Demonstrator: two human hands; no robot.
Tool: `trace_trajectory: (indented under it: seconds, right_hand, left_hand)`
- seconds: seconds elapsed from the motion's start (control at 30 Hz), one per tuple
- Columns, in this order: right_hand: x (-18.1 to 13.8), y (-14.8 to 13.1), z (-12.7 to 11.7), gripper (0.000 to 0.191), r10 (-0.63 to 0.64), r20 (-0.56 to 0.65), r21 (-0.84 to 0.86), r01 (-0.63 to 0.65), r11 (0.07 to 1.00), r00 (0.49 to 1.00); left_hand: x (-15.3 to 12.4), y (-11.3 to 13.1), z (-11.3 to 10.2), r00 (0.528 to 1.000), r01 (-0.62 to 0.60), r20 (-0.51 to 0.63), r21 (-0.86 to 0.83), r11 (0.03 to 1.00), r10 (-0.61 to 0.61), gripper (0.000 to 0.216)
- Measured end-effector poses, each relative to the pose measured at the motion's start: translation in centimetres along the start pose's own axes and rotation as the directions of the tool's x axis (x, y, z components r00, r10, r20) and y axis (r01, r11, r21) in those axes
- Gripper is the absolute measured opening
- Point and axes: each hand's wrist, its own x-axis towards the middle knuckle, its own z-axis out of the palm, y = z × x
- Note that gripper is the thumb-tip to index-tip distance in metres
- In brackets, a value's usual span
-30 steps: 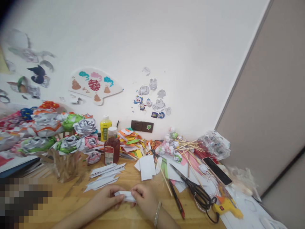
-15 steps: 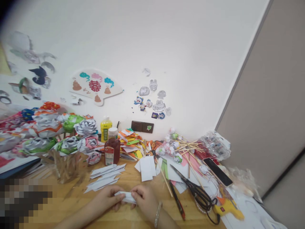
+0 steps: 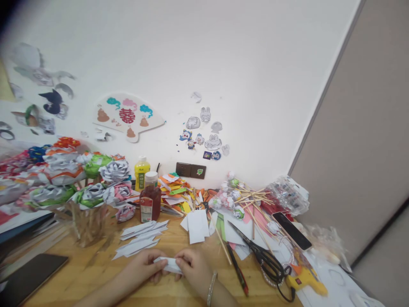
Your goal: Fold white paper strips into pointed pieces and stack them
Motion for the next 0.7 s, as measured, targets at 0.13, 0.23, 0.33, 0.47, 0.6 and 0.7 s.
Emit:
trace_trajectory:
  seconds: [0.13, 0.23, 0.33, 0.47, 0.6, 0.7]
  right_hand:
    - [-0.01, 0.03, 0.04, 0.027, 0.006, -0.004, 0.024, -0.006, 1.000, 1.000]
    - [0.00, 0.15, 0.05, 0.026, 0.001, -0.006, 0.028, -0.001, 1.000, 1.000]
    - [-0.01, 0.20, 0.03, 0.025, 0.007, -0.003, 0.017, -0.007, 1.000, 1.000]
    - [-0.03, 0.06, 0.02, 0.024, -0.003, -0.006, 0.009, 0.003, 1.000, 1.000]
    - [-0.01, -0.03, 0.07, 0.023, -0.014, -0.018, 0.024, 0.014, 1.000, 1.000]
    - [0.03, 0.02, 0.08, 0.023, -0.021, -0.018, 0.038, 0.021, 0.999, 1.000]
  left_hand:
    - [0.14, -0.09, -0.04, 1.000, -0.018, 0.007, -0.010, 1.000, 0.018, 0.047]
    - [0.21, -0.23, -0.06, 0.999, -0.026, 0.017, -0.025, 0.999, 0.027, 0.050]
    - [0.27, -0.38, -0.02, 1.000, -0.021, 0.009, -0.032, 0.999, 0.022, 0.052]
    - [0.35, -0.45, 0.12, 1.000, -0.002, -0.004, -0.032, 0.999, 0.002, 0.054]
    - [0.43, -0.52, 0.22, 1.000, -0.003, -0.019, -0.019, 1.000, 0.003, 0.054]
    - [0.54, -0.69, 0.23, 1.000, -0.007, -0.018, -0.027, 1.000, 0.006, 0.054]
